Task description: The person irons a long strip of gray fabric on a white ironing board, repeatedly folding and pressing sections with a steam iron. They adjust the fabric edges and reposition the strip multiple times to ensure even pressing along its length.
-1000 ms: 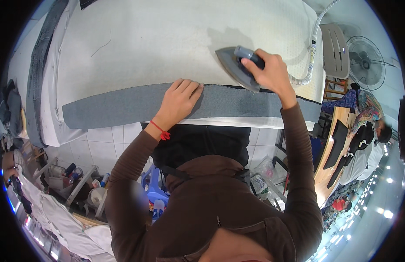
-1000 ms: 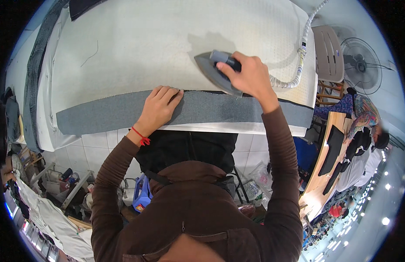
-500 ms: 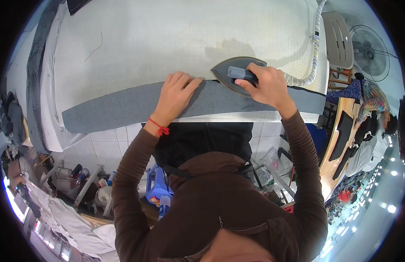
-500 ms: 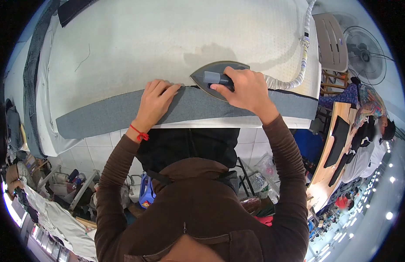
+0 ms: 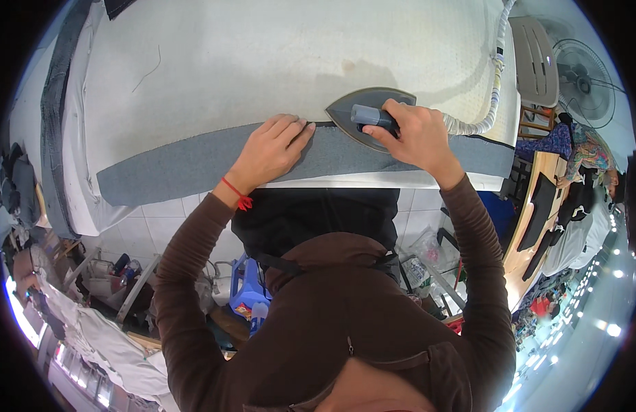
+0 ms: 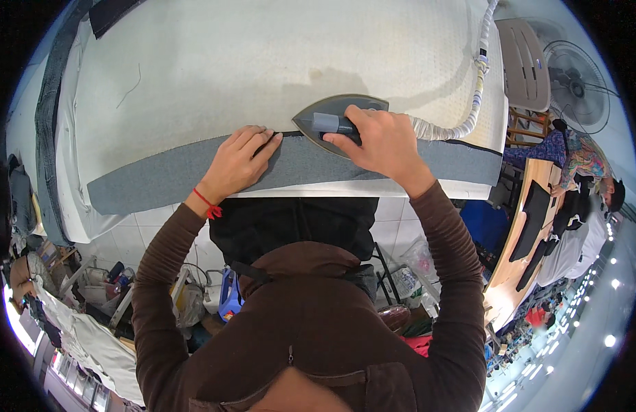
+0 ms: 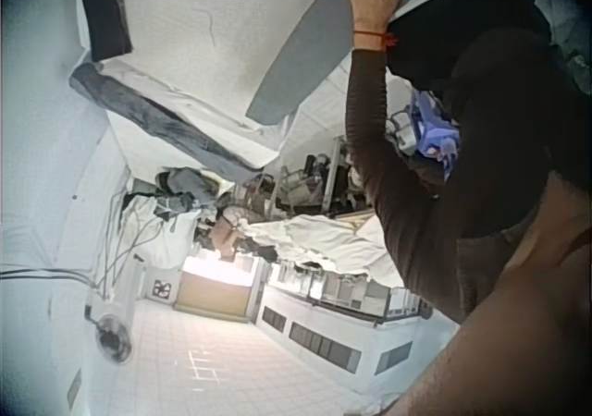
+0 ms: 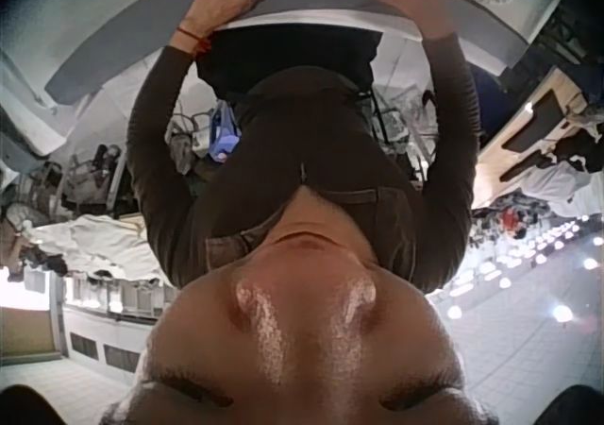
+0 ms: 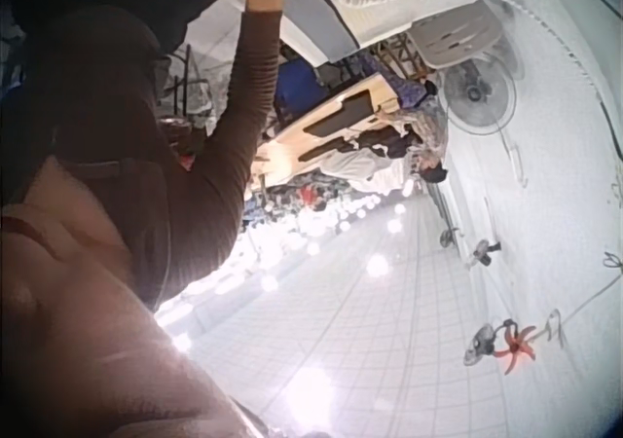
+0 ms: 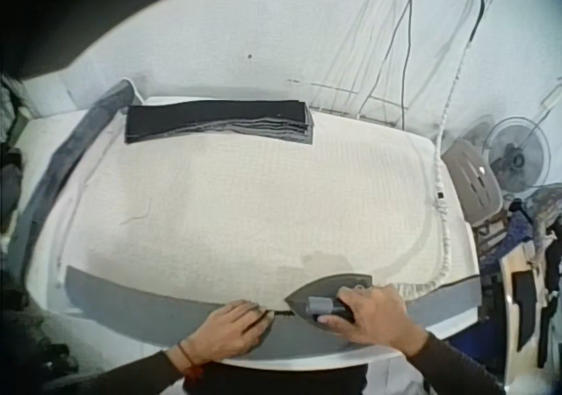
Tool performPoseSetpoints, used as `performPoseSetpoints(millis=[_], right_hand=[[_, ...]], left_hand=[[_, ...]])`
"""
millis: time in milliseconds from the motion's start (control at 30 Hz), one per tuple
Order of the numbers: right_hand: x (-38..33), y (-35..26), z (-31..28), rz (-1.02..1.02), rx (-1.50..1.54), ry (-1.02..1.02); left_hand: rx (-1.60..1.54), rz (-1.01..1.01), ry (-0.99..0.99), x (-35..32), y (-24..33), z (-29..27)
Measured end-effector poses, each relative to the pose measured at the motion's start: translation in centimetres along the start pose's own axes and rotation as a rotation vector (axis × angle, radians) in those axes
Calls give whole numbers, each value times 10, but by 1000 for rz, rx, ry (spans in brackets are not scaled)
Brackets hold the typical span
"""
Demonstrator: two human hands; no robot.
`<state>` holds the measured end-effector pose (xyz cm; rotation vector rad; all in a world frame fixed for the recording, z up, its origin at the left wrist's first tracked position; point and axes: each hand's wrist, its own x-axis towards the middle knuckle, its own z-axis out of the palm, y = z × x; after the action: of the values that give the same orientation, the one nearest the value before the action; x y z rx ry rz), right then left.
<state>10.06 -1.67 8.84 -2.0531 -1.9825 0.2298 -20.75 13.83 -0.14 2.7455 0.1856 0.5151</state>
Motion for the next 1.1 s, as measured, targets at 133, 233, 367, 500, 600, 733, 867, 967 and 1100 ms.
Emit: performPoseSetpoints(millis=[133,233,367,500,600,733,867,967,1100], right_hand=[[0,-3,3,-20,-26,10],[2,-7,4,-47,-50,17],[4,-13,3,-42,-40,-16],[6,-18,-1,-38,-35,-47],[7,-18,0,-49,-28,-43],[8,-19,0,-44,-32,-51],[9,-20,1,-44,-22,-52],[9,-22,1,-40,-20,-60],[10,-25,0,-26,-12,-83]], left_hand=[[0,-63,64,-6,2,4],[14,-85,95,-12,-4,2],[13,-235,117,-9,-6,-4],[12,-252,96,-6,-14,-16],[1,-290,31,-6,-16,-22],[-55,-324,-46,-5,-22,-33],[-186,-291,-28,-19,-33,-36],[-131,-166,81,-30,-33,-38],[-135,-132,93,-31,-33,-38]])
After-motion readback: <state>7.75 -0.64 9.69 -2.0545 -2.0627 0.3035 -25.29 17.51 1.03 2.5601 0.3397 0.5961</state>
